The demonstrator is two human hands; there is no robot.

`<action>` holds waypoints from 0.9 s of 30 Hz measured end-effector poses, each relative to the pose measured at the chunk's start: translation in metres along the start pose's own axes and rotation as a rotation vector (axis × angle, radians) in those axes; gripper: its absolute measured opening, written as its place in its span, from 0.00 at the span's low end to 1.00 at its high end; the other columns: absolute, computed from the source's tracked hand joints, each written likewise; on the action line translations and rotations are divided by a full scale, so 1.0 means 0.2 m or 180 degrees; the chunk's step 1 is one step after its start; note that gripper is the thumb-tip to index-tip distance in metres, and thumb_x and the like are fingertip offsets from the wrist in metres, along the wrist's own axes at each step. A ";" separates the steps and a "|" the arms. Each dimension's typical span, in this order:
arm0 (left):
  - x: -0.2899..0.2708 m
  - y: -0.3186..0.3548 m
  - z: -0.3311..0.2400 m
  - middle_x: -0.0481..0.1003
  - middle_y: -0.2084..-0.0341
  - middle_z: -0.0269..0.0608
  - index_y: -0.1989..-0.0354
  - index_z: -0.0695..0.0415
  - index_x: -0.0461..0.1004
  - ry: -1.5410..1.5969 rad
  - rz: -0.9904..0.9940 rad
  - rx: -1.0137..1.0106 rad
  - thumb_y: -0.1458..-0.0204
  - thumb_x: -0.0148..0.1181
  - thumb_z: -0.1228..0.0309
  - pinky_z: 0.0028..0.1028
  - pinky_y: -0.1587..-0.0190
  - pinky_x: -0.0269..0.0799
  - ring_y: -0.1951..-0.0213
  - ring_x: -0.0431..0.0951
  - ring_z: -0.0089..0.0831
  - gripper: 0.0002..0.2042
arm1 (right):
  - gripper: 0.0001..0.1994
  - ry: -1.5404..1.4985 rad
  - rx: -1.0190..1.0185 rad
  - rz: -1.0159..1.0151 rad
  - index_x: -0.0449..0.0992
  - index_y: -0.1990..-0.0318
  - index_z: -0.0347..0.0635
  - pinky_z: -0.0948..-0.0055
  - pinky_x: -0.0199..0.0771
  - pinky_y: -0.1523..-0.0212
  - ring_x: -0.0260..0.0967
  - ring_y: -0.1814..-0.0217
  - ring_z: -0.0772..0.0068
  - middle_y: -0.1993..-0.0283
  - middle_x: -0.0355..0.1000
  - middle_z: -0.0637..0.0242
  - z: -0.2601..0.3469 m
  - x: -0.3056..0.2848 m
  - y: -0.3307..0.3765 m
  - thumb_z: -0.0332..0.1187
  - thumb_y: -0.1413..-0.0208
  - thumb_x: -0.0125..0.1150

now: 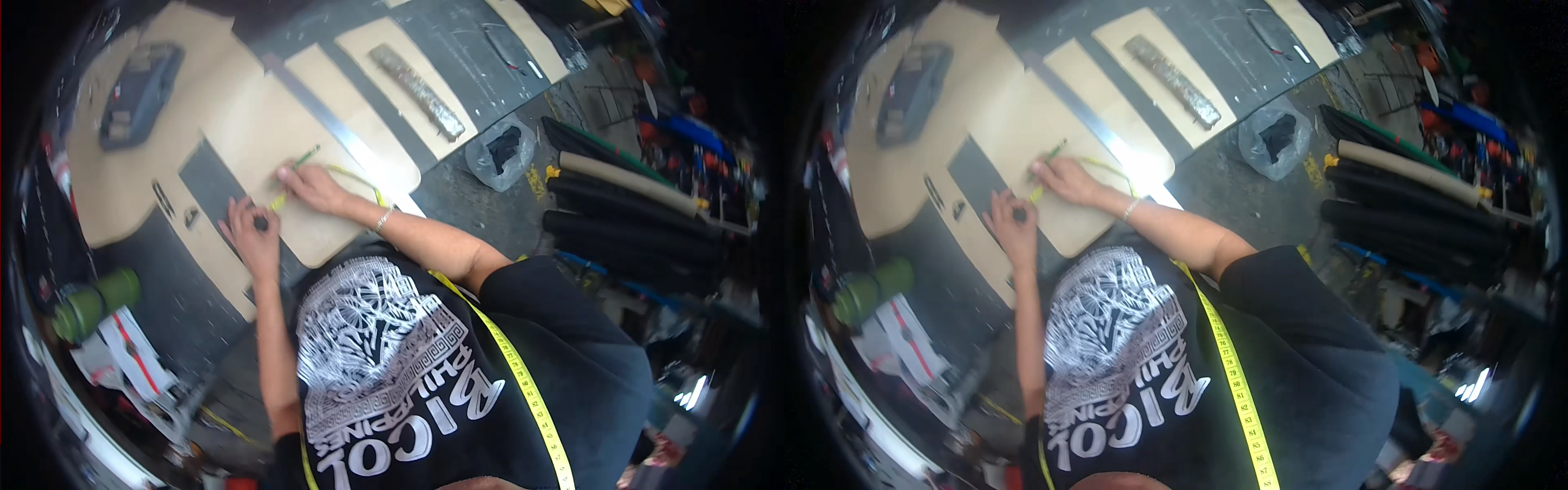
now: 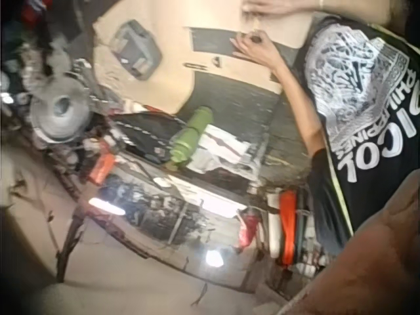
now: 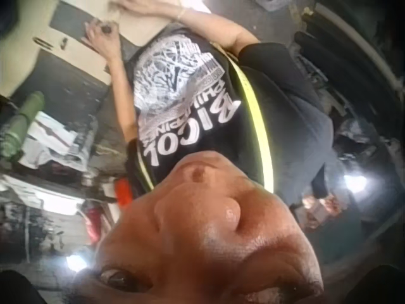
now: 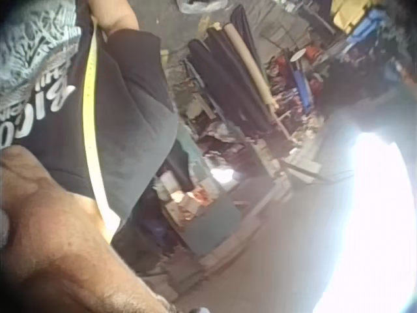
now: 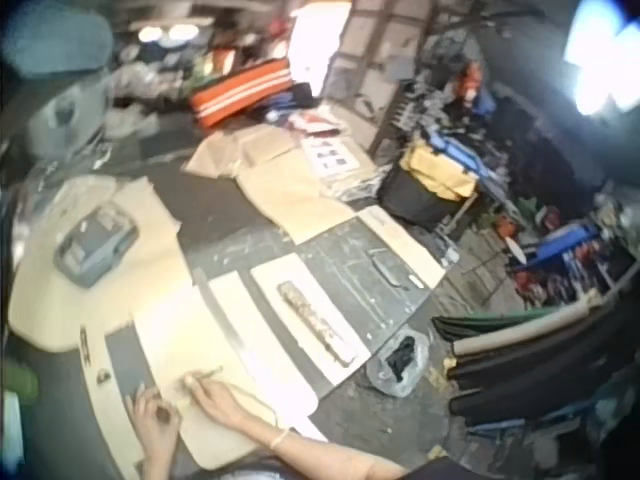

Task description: The person aligns cardboard patterns on a workbench, measures the cardboard pieces using a measuring tape and a metal ruler, and draws marks onto the cardboard with a pencil.

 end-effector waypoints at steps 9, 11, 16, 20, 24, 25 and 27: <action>0.00 0.04 -0.02 0.74 0.41 0.40 0.66 0.54 0.75 0.0068 0.0039 -0.0078 0.48 0.66 0.71 0.61 0.26 0.42 0.29 0.64 0.47 0.05 | 0.23 -0.1289 0.0467 0.0017 0.75 0.53 0.36 0.76 0.76 0.68 0.73 0.71 0.79 0.69 0.75 0.67 0.00 0.02 -0.01 0.49 0.23 0.42; -0.01 0.03 -0.02 0.74 0.41 0.40 0.66 0.55 0.75 0.0049 0.0050 -0.0053 0.48 0.65 0.71 0.61 0.25 0.42 0.29 0.63 0.47 0.05 | 0.23 -0.1237 0.0525 0.0028 0.75 0.52 0.37 0.76 0.76 0.68 0.72 0.70 0.79 0.68 0.74 0.68 0.00 0.01 -0.02 0.49 0.23 0.42; -0.02 0.02 -0.03 0.74 0.41 0.40 0.65 0.55 0.75 0.0032 0.0101 -0.0111 0.48 0.65 0.71 0.61 0.25 0.43 0.28 0.63 0.46 0.05 | 0.24 -0.0842 0.0554 0.0051 0.75 0.52 0.37 0.72 0.78 0.64 0.74 0.68 0.75 0.67 0.77 0.65 -0.01 -0.01 -0.03 0.51 0.24 0.42; -0.02 0.02 -0.02 0.74 0.41 0.39 0.65 0.54 0.75 0.0026 0.0110 -0.0134 0.48 0.65 0.71 0.60 0.25 0.42 0.28 0.63 0.46 0.05 | 0.26 -0.0191 0.0427 0.0068 0.75 0.51 0.37 0.69 0.78 0.60 0.76 0.66 0.72 0.65 0.79 0.62 -0.02 -0.07 -0.01 0.54 0.25 0.41; -0.03 0.02 -0.02 0.74 0.41 0.39 0.65 0.54 0.76 0.0047 0.0137 -0.0136 0.47 0.65 0.70 0.60 0.25 0.42 0.28 0.63 0.46 0.05 | 0.26 -0.0066 0.0428 0.0149 0.75 0.51 0.37 0.69 0.78 0.59 0.76 0.66 0.72 0.66 0.78 0.63 -0.02 -0.08 -0.02 0.54 0.25 0.40; -0.03 0.02 -0.02 0.74 0.41 0.38 0.65 0.54 0.76 0.0056 0.0133 -0.0122 0.47 0.65 0.70 0.60 0.25 0.42 0.28 0.63 0.46 0.05 | 0.26 -0.0197 0.0432 0.0096 0.75 0.51 0.37 0.69 0.78 0.60 0.76 0.66 0.72 0.66 0.78 0.63 -0.02 -0.08 -0.02 0.53 0.24 0.40; -0.03 0.02 -0.02 0.74 0.41 0.38 0.65 0.54 0.76 0.0069 0.0133 -0.0116 0.47 0.65 0.70 0.60 0.25 0.42 0.28 0.63 0.46 0.05 | 0.26 -0.0327 0.0424 0.0036 0.75 0.51 0.38 0.70 0.78 0.60 0.75 0.66 0.73 0.66 0.78 0.63 -0.02 -0.08 -0.02 0.53 0.24 0.40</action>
Point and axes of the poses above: each hand's wrist, its own y-axis away from the middle knuckle, its own x-axis out of the palm, z = x × y, the point moved 1 cm from there along -y, towards the middle knuckle
